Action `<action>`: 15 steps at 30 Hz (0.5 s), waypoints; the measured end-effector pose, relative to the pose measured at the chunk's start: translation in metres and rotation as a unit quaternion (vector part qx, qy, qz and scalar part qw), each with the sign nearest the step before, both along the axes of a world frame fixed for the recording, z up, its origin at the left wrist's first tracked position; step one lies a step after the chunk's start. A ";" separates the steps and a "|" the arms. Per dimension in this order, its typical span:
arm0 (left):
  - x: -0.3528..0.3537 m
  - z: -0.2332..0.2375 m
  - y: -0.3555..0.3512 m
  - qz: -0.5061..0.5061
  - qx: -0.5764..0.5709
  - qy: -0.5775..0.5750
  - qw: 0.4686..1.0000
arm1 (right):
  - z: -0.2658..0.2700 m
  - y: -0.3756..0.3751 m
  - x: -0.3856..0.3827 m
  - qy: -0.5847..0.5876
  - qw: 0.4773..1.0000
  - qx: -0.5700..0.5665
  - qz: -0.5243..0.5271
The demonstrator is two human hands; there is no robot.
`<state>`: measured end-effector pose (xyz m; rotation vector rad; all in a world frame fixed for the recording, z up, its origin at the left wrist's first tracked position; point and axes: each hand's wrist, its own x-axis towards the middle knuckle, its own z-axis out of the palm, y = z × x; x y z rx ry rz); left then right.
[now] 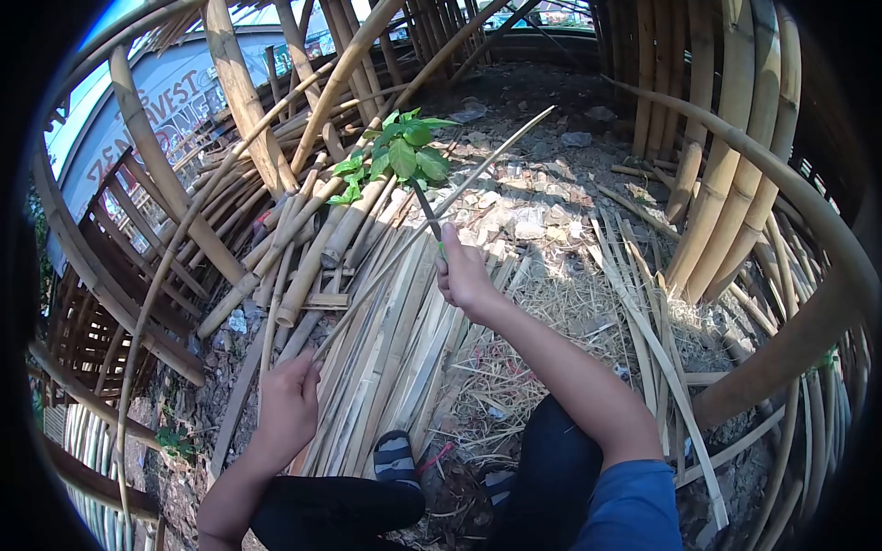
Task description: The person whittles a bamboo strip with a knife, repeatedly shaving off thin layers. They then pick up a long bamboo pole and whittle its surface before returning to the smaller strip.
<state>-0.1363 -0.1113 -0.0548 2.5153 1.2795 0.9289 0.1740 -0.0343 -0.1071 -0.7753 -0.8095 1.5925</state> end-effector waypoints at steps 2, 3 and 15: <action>0.000 0.002 0.000 -0.001 -0.005 0.005 1.000 | -0.005 -0.002 -0.018 -0.436 0.826 0.208 -0.290; -0.001 0.002 -0.001 0.002 -0.013 0.012 1.000 | -0.007 -0.010 -0.018 -0.537 0.758 0.226 -0.293; -0.003 0.005 -0.001 0.011 0.004 0.017 1.000 | 0.032 -0.026 0.009 -0.507 0.732 0.228 -0.393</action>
